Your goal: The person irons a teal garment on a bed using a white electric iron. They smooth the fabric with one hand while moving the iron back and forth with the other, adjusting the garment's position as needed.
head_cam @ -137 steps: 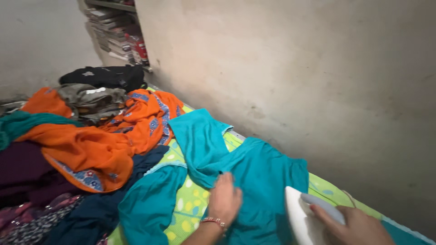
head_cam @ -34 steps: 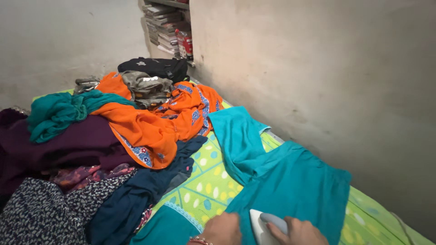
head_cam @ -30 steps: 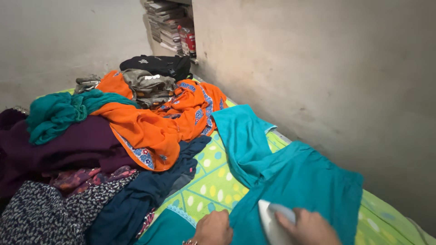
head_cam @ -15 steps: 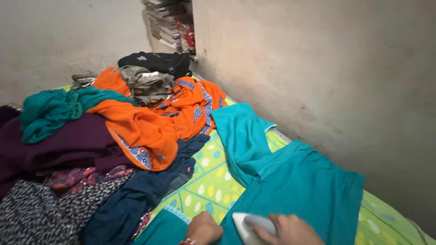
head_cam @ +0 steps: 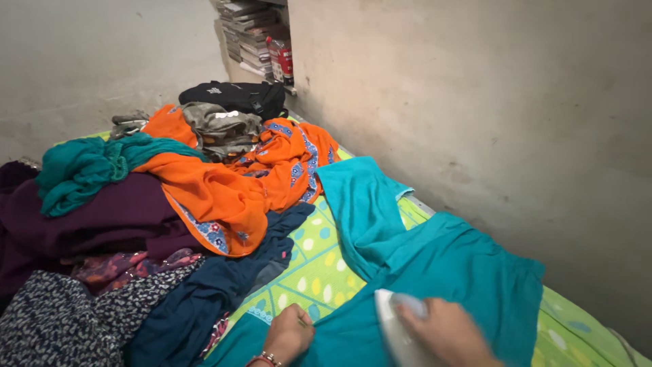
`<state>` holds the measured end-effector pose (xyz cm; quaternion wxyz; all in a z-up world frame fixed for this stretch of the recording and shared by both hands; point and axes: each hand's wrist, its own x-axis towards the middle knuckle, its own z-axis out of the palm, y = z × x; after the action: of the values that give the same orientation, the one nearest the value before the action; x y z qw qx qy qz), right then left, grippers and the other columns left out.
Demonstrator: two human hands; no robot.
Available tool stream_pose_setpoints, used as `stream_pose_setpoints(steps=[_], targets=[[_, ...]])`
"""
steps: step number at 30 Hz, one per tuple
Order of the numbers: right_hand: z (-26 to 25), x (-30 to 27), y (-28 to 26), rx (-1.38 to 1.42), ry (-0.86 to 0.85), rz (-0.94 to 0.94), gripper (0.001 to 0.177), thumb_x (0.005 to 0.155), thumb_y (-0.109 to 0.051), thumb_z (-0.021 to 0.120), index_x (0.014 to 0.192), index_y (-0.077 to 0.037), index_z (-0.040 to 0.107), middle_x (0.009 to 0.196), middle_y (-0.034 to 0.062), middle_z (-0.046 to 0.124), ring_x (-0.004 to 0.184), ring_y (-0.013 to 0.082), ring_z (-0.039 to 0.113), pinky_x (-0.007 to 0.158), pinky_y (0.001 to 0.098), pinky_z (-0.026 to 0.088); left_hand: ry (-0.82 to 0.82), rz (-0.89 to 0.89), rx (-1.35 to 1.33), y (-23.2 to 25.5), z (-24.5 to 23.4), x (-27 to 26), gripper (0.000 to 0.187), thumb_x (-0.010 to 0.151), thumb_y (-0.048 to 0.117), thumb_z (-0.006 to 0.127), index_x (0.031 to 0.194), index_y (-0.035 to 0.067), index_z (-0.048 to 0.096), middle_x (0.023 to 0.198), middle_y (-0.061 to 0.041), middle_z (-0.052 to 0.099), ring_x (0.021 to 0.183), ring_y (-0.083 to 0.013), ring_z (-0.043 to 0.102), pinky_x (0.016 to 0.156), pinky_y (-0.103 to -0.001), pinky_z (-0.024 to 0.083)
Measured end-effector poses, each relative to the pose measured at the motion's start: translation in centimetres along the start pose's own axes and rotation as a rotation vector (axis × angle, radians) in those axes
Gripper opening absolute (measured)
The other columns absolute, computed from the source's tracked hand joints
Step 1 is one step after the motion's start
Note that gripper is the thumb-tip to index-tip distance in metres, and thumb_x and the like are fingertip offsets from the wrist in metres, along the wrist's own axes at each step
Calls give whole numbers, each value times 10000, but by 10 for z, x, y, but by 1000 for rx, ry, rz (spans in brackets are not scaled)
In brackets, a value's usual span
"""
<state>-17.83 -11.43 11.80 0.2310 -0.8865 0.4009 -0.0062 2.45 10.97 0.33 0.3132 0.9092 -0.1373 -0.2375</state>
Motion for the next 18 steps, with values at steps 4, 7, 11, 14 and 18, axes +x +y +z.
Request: stream_pose_setpoints(steps=[4,7,11,14,18], targets=[[42,-23,-59,-142,-101,-78,597,796,-666,647,1010,-123,775,1017,199,739,992,400,720,923,499,571,-177,-73,43,-9,-3,10,279,732,310,843,854,70,768,952,-117,806,979,-261,786,902,-354,589],[45,-12,-73,-107,80,-171,593,814,-660,648,904,-81,737,914,209,730,902,416,715,830,511,583,-82,-120,31,-12,-7,12,360,698,348,934,900,98,773,1011,-104,786,1039,-234,741,952,-346,556],[44,-6,-81,-95,138,-231,568,829,-637,658,856,-73,724,869,210,723,855,423,717,785,520,590,-73,-185,93,-7,-16,13,309,697,329,908,870,88,821,1031,-108,799,1053,-236,756,976,-348,568],[52,-17,-74,-142,-3,-196,582,806,-664,674,921,-95,727,915,219,722,910,421,717,842,520,582,-68,-206,153,-4,-16,11,276,736,311,868,910,101,828,1076,-126,784,1101,-268,738,998,-371,573],[63,-35,-42,-190,-150,-89,640,751,-727,670,1066,-173,736,1002,200,735,997,401,724,924,524,567,20,-99,249,7,-5,-1,300,808,271,770,1048,94,740,1151,-162,724,1142,-347,681,984,-432,566]])
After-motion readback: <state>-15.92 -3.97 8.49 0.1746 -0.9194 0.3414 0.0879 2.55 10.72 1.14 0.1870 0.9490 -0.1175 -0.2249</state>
